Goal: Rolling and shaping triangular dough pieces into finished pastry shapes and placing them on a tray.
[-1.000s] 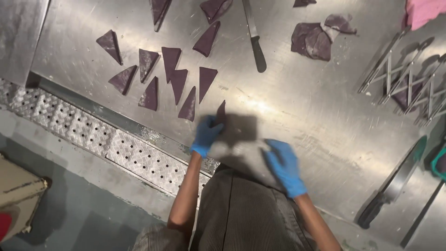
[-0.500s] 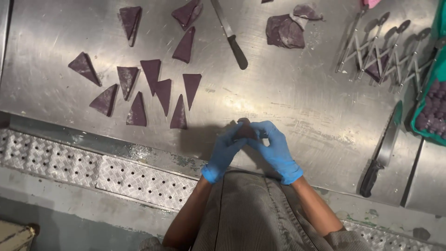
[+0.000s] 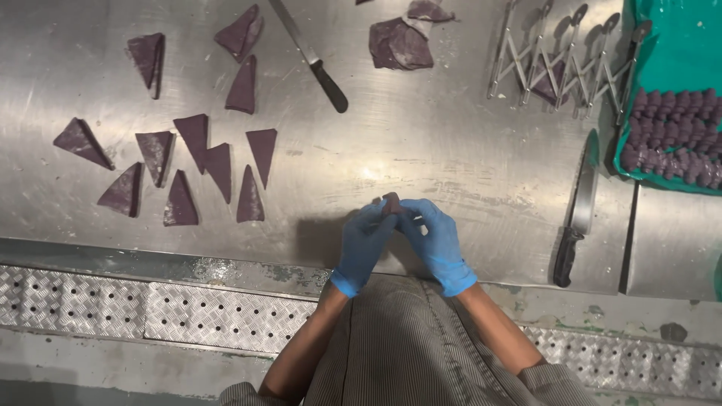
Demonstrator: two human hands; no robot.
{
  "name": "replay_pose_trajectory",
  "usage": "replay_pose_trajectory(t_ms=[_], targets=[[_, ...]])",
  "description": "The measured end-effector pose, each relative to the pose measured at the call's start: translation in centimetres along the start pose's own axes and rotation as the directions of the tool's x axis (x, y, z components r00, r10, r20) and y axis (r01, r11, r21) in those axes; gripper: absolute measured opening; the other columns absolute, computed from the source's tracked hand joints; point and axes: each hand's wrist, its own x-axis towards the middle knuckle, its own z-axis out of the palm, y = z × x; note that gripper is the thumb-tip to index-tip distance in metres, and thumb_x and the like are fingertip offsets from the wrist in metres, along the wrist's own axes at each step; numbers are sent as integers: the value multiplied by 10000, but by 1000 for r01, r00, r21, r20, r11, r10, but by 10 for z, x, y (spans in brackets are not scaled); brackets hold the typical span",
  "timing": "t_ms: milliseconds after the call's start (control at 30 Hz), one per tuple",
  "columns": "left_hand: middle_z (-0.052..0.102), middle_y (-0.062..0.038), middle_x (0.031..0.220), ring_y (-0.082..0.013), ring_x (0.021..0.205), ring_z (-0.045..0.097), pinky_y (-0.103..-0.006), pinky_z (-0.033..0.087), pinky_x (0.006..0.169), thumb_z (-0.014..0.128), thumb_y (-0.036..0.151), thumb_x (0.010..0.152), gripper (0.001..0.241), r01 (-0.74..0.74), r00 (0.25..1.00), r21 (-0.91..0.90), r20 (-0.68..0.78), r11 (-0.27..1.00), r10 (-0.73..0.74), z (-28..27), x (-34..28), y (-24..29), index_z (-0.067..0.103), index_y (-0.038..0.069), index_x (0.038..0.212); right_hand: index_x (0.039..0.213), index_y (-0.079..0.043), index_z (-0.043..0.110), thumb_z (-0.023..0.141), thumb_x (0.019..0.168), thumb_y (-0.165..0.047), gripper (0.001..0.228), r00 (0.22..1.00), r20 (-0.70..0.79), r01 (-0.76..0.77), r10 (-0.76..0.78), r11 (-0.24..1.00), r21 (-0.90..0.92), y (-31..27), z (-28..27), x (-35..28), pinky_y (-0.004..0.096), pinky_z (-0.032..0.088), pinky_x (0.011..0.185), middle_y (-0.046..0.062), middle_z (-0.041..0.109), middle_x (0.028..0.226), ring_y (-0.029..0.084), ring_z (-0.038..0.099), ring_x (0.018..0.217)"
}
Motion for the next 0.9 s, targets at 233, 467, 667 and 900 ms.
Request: replay_pose_trajectory(t_ms=[233,467,667,900], targets=[[695,-88,988,-135,907,696,-315,620,805,598,113,1024,196,140,962,-304,-185,942,-203,39,5,-24,697,-50,1071,1084,-26,729,653,1018,-126,141,938,-243,-84,246,843,531,101,-21,5,333,579,814,48,726,985,154,682,873],[710,-108,1148,-217,1068,698,-426,610,938,470,255,1047,344,136,935,-750,-117,647,-333,42,11,-26,654,9,1201,1134,-87,725,644,1070,-242,185,820,-513,7,256,891,455,185,-168,19,352,588,819,17,695,1001,126,631,869],[671,-141,1157,-264,1096,679,-456,626,931,566,222,1083,279,88,909,-675,-246,732,-336,53,7,-71,641,-27,1187,1159,-45,749,700,993,-251,269,891,-324,6,-316,723,-690,173,-173,10,429,553,802,191,738,1031,331,697,893],[668,-108,1213,-211,1091,668,-370,581,921,584,257,1033,346,218,751,-751,-279,624,-598,86,-5,-87,661,2,1254,1122,-58,758,610,961,-405,410,966,27,-250,257,954,-163,138,-53,-6,413,559,830,127,759,984,268,743,873]])
